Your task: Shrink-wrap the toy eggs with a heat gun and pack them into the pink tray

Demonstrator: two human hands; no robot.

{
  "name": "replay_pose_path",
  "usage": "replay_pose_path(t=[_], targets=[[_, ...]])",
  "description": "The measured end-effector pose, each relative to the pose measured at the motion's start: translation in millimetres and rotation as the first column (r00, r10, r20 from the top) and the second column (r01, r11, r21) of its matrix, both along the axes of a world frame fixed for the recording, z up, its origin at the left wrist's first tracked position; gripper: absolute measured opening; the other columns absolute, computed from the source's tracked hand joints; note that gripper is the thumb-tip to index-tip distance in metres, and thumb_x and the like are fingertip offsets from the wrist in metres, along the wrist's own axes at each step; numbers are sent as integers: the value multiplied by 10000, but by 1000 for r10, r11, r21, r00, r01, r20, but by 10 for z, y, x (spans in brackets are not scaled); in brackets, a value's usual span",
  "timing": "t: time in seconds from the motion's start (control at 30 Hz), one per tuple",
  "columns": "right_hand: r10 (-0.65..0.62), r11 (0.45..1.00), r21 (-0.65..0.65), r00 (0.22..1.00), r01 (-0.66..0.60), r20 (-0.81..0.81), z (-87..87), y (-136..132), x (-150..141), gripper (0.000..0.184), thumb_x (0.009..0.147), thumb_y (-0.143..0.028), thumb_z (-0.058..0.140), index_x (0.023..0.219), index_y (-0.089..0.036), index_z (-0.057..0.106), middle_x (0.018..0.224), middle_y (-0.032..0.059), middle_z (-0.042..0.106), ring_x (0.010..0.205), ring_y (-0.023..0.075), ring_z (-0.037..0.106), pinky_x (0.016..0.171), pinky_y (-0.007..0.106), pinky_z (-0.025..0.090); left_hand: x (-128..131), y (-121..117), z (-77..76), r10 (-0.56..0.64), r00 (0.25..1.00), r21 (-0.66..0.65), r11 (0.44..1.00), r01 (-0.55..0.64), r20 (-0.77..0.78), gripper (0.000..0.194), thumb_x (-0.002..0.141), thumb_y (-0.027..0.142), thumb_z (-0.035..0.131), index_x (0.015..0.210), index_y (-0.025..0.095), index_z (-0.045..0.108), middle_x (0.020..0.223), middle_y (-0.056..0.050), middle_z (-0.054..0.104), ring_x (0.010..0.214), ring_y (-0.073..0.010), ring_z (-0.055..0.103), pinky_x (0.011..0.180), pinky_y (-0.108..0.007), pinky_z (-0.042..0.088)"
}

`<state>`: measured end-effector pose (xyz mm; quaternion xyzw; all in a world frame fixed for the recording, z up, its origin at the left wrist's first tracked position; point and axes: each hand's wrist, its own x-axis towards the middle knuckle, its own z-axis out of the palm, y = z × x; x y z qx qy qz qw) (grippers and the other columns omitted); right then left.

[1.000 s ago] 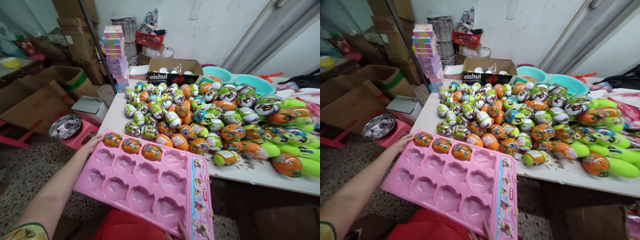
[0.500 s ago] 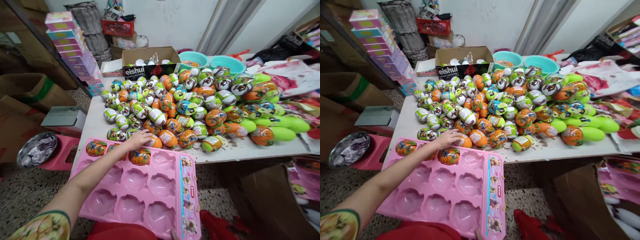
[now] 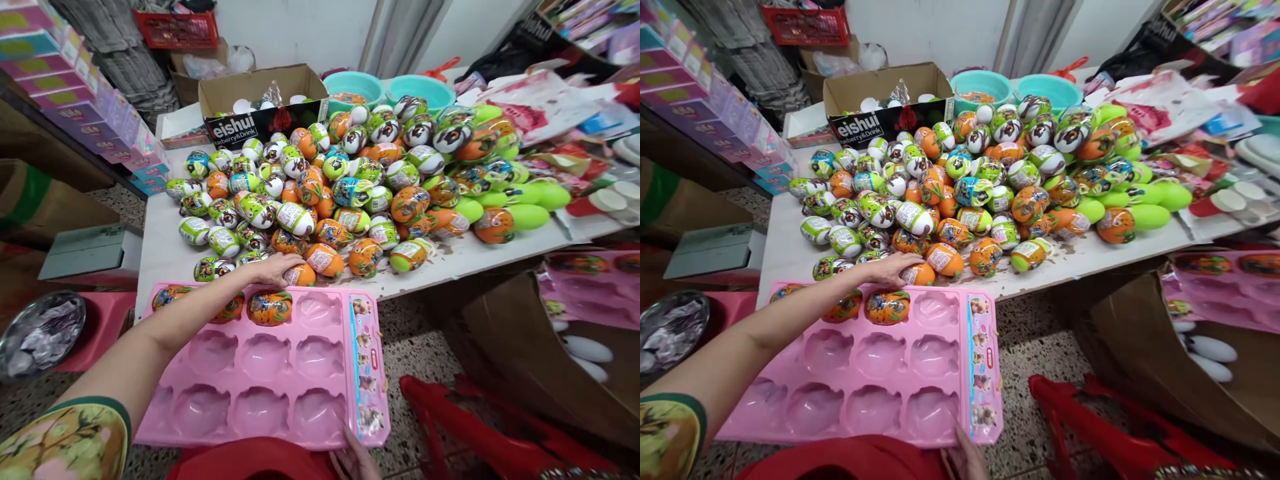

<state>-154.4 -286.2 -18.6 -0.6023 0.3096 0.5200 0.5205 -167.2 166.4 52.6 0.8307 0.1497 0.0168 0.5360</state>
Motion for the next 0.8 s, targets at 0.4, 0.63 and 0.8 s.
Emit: replay_pose_path(t=[0.4,0.63,0.8], targets=[[232,892,-431,681,136,695,352,144,610,977,520,-560,799,1340,-141,473,1439,190,444,1367,364,359,1113,496,338,-359,-251,348,170,985,-205,963,-175,-40,729,690,356,698,1369,256,452,1369,-84,525,1251,-366,451,1028,-466,364],[156,760,314,629,-568,761,862,1485,1162,1025,491,-327,896,1388,-242,408,1356,96,502,1233,277,502,986,415,460,-144,-974,165,-93,982,-404,915,18,-166,702,910,560,213,1264,75,575,948,-162,745,757,-266,720,717,-398,564],[247,755,260,629,-602,737,711,1923,1136,840,658,-475,794,1352,-234,387,1188,71,578,1075,236,592,954,403,475,12,-1083,229,-5,984,-167,986,-25,-177,724,848,643,461,1419,202,404,1338,-150,576,1160,-325,583,970,-478,456]])
